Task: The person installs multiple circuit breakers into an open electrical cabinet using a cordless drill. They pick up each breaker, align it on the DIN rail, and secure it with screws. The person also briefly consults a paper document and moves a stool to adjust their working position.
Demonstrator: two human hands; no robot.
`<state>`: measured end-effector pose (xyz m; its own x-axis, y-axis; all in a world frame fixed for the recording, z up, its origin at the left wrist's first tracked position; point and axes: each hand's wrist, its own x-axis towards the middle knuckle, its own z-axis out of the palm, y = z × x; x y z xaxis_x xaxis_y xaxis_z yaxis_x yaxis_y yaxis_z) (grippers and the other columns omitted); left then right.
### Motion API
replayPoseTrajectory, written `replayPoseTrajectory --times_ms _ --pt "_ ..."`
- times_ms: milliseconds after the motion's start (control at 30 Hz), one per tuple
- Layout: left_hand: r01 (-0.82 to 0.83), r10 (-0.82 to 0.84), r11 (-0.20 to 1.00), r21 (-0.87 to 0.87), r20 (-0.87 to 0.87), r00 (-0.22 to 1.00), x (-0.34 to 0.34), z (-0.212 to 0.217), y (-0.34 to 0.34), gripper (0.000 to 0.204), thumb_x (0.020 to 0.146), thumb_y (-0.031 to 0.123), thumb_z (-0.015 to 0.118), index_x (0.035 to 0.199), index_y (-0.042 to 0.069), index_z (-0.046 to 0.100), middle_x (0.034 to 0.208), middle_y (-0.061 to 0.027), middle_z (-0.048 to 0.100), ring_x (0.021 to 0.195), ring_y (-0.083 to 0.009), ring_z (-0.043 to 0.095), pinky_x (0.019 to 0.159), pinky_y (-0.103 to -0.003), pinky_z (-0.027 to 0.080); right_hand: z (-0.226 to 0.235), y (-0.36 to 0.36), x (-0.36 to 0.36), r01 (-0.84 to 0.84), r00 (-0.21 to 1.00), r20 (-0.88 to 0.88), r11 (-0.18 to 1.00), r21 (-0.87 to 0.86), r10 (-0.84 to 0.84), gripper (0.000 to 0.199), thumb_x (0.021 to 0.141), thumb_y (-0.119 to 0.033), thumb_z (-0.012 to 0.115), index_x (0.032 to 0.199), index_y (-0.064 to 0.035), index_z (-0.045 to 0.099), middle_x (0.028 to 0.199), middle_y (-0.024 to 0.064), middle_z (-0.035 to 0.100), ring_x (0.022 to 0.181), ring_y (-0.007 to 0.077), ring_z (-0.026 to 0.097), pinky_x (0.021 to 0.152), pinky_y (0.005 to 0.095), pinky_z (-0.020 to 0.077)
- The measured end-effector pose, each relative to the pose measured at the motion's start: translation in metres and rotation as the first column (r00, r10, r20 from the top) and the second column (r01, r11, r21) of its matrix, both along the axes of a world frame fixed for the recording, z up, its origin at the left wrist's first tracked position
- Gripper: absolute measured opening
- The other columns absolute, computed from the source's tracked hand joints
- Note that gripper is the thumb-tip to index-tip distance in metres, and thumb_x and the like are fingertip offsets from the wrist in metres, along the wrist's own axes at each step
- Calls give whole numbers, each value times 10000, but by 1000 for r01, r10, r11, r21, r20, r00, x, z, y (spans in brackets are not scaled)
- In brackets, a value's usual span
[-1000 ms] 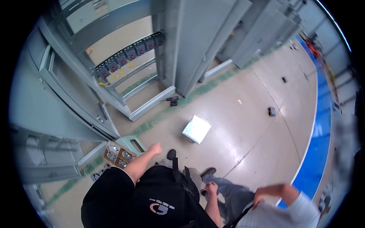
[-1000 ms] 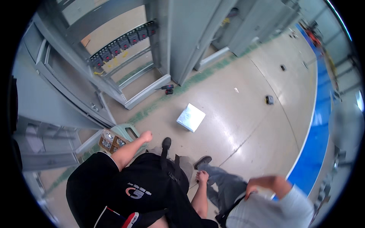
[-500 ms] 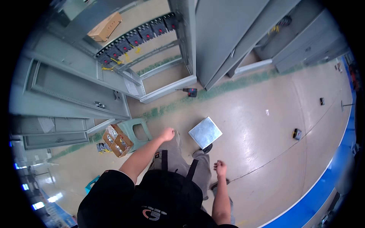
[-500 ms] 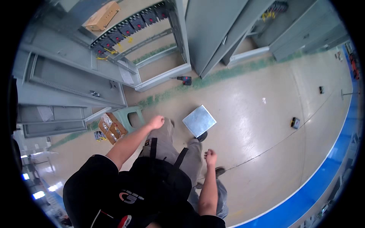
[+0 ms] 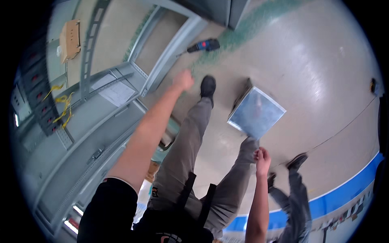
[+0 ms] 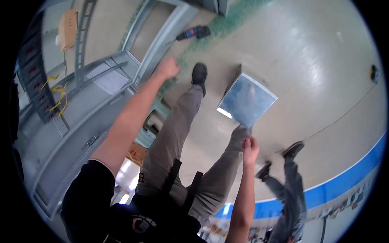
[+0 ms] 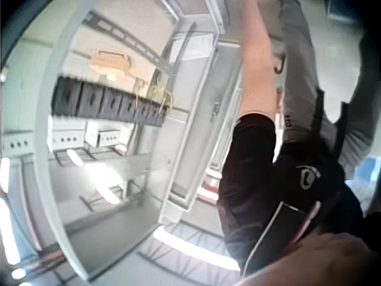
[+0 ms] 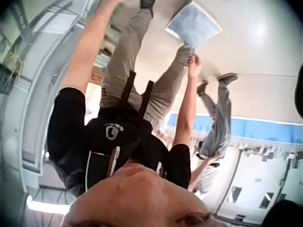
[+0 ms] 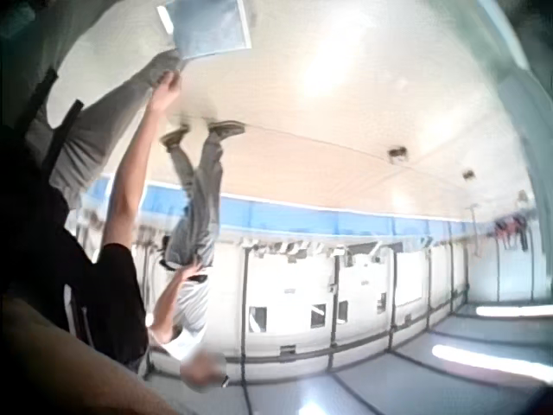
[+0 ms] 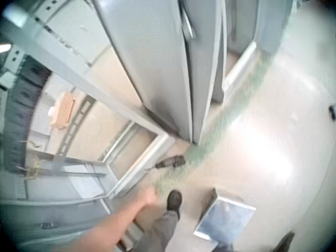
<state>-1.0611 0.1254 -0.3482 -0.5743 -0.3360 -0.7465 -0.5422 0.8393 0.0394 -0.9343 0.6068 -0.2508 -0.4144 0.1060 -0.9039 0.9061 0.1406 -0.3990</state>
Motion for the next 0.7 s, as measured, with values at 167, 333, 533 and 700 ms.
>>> replayPoseTrajectory --times_ms 167,333,533,700 --pt "215 -249 939 -267 -99 964 -56 -101 -43 614 812 271 672 1305 -22 454 1238 -240 586 1131 -391 580 979 -467 461 -55 -80 24 52 994 97 997 -60 -46 230 977 -93 505 1146 44 581 883 65 644 723 102 587 626 240 491" --pt "39 -70 984 -172 -176 982 -94 -159 -65 679 736 335 743 1269 20 466 1183 -210 621 1093 -390 604 933 -470 491 -87 -139 14 82 993 93 983 -166 -67 230 989 -108 508 1154 30 588 912 70 649 762 115 601 675 250 510" --pt "92 -124 986 -139 -244 962 -81 -91 -5 430 683 257 726 984 -28 610 827 -247 670 839 -413 659 739 -483 516 -61 -139 -57 45 999 -15 991 -126 -47 251 974 -115 532 1179 22 578 959 95 658 820 151 618 754 279 508" --pt "-18 2 947 322 50 999 -55 117 78 391 633 161 719 953 -34 607 670 -173 600 617 -248 617 601 -370 481 -6 -109 -114 -510 738 -452 853 113 501 568 829 -69 694 1346 -36 462 1294 191 536 1167 330 535 990 404 439"
